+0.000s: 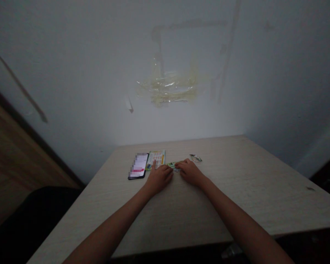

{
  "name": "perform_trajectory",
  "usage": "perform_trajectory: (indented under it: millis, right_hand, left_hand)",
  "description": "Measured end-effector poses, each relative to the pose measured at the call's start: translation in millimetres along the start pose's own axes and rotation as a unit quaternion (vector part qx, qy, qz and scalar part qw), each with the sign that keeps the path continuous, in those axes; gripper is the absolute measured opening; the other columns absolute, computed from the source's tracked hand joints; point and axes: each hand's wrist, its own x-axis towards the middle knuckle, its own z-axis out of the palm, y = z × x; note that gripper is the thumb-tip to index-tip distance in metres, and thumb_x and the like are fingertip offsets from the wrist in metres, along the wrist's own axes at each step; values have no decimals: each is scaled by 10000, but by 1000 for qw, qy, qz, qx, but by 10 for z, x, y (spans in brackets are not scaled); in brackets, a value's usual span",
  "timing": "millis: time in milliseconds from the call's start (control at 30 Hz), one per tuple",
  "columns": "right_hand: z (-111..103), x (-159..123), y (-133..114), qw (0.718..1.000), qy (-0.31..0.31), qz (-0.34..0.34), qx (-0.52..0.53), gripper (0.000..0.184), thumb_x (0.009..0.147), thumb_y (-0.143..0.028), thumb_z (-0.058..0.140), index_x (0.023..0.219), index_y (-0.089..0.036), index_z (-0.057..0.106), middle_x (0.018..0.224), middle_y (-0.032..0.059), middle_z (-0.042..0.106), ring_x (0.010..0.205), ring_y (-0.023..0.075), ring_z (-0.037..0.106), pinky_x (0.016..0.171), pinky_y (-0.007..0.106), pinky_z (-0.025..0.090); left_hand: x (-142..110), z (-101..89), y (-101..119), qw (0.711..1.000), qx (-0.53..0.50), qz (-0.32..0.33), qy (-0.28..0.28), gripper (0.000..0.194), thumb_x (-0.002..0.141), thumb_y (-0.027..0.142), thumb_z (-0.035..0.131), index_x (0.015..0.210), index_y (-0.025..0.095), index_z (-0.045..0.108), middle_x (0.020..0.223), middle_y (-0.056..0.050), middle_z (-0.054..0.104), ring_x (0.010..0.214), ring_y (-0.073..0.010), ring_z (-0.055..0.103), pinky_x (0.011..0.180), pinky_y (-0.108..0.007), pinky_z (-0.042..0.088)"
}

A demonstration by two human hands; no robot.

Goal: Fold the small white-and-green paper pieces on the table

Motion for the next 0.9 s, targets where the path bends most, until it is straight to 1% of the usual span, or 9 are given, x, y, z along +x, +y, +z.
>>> perform_trajectory:
  millis: [167, 300, 400, 533, 700, 900]
  right_hand:
    - [0, 5, 17, 1000, -8, -3, -1, 458, 785, -55, 498, 1194, -195, 649, 1256, 59, 648, 1128, 230, 505, 1013, 406, 398]
    - [9, 7, 25, 1000, -10, 2, -1, 471, 769, -47, 493, 1188, -191, 654, 1253, 59, 650, 1147, 231, 500, 1023, 404, 393]
    - [20, 5, 34, 1000, -9, 11, 6, 469, 765, -52, 500, 1182, -197, 658, 1254, 50, 650, 1146, 232, 497, 1024, 407, 392]
    - [33, -2, 41, 1000, -6, 23, 15, 457, 778, -66, 506, 1184, -212, 656, 1260, 51, 647, 1141, 232, 496, 1016, 417, 394]
    - [25, -6, 23, 999, -1, 25, 24, 457, 779, -63, 510, 1187, -209, 655, 1247, 62, 653, 1141, 227, 497, 1010, 414, 395]
    - [9, -4, 8, 999, 0, 19, 33, 460, 773, -55, 500, 1176, -209, 659, 1248, 53, 653, 1139, 228, 508, 1013, 413, 397]
  left_hand:
    - [45, -10, -12, 999, 31, 35, -28, 243, 971, 311, 408, 1006, 234, 636, 987, -33, 649, 1033, -199, 587, 1154, -592, 155]
    - [54, -39, -20, 998, 40, 43, -39, 247, 970, 346, 410, 1002, 249, 634, 988, -27, 635, 1017, -207, 582, 1131, -640, 145]
    - [40, -60, -13, 998, 29, 36, -41, 238, 959, 372, 437, 1057, 273, 630, 1047, -33, 623, 1040, -224, 570, 1106, -685, 140]
    - [23, -59, -2, 999, 15, 25, -38, 232, 934, 364, 493, 1125, 322, 619, 1101, -25, 608, 1082, -237, 550, 1089, -731, 86]
    - [8, -42, 0, 999, 5, 15, -35, 265, 930, 360, 508, 1177, 367, 602, 1144, -19, 590, 1122, -243, 529, 1082, -748, 60]
    - [8, -47, -7, 999, -4, 7, -52, 282, 932, 373, 512, 1202, 395, 589, 1173, -20, 572, 1155, -248, 507, 1076, -758, 45]
